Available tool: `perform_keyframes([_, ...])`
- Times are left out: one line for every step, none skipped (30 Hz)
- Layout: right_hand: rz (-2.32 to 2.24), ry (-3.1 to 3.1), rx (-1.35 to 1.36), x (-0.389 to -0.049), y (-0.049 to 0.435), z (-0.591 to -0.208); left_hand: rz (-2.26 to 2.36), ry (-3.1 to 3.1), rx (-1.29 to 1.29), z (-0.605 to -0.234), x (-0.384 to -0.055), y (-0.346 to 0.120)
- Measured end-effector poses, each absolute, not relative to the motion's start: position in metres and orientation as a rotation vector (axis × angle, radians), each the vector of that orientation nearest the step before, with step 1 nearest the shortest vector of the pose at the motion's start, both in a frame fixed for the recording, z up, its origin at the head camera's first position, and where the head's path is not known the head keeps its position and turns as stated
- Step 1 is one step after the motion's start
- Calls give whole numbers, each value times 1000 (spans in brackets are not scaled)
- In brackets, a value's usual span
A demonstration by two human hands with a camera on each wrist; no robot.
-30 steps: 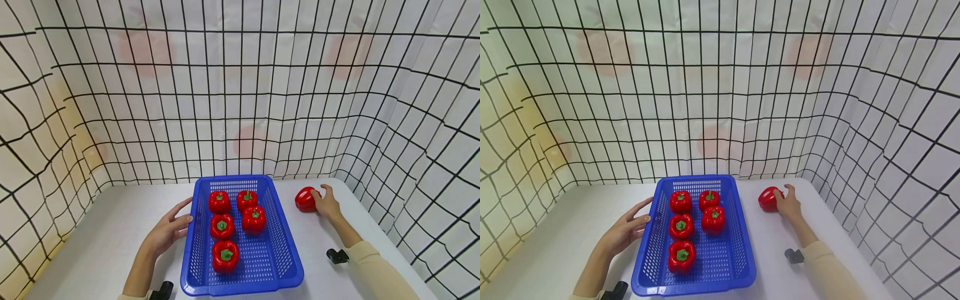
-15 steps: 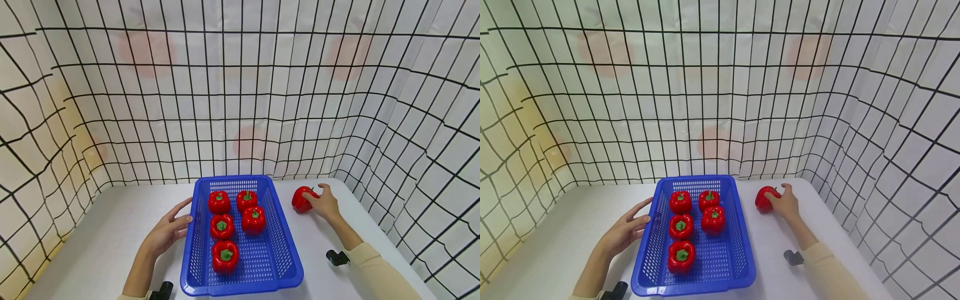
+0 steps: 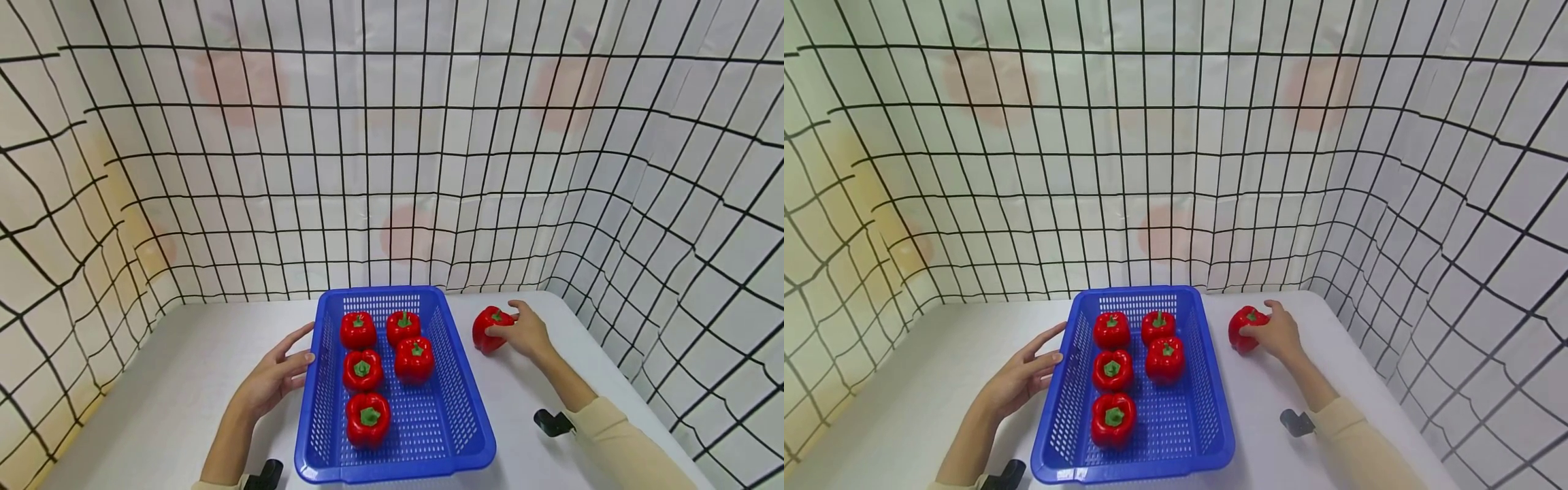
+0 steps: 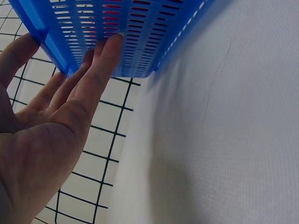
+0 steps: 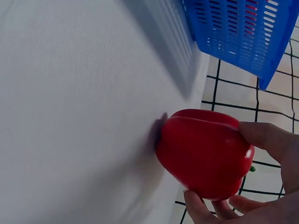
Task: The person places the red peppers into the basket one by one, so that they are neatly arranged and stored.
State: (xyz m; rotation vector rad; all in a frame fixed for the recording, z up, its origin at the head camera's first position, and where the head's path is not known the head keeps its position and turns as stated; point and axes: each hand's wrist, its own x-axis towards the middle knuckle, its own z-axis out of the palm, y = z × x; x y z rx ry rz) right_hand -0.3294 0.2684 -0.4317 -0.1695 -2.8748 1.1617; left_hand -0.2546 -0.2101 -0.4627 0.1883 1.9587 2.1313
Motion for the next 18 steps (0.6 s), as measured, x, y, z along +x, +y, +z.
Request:
perform_keyframes([1145,-2884,-157,-329,267,-431,2131,1961,190,-463,-255,-210])
perform_keyframes([1122,-2894,-138,-328,266,-430,2131,1963,192,-463,-254,-210])
perform_keyframes([1100,-2901,-123,-328,265,-429,2131,1964,192,-463,-254,-210])
perform_keyframes([1080,-2907,-108,-327,263,-429,2131,1965,194,-462,-254,-210])
perform_keyframes([1060,-2911,-95,-327,262,-428,2131,1965,196,-462,-254,-211])
perform_keyframes([1046,-2914,-84,-326,262,-428,2132,1964,197,-462,-254,-211])
perform_keyframes([1038,-2918,-77,-326,261,-427,2132,1964,198,-462,-254,-211])
perform_keyframes([1033,-2921,-71,-326,261,-427,2132,1965,198,-462,-254,-211])
perform_keyframes([1038,-2927,-74,-325,260,-427,2133,1963,199,-462,-254,-211])
perform_keyframes([1047,-2934,-78,-325,260,-427,2134,1963,199,-462,-254,-211])
perform_keyframes([1059,-2940,-85,-325,260,-427,2134,1963,199,-462,-254,-211])
perform_keyframes([1069,-2947,-91,-324,260,-427,2134,1962,200,-462,-254,-211])
perform_keyframes([1082,-2953,-98,-324,260,-427,2134,1962,201,-462,-253,-211])
perform_keyframes([1095,-2956,-103,-324,260,-427,2134,1962,202,-462,-254,-211])
perform_keyframes([1106,-2959,-109,-324,261,-428,2134,1962,201,-462,-253,-211])
perform_keyframes([1111,-2958,-111,-324,261,-428,2133,1963,199,-462,-253,-210])
perform_keyframes([1110,-2957,-109,-323,262,-428,2132,1964,197,-462,-253,-210])
perform_keyframes([1106,-2955,-107,-323,262,-428,2131,1965,196,-462,-253,-210])
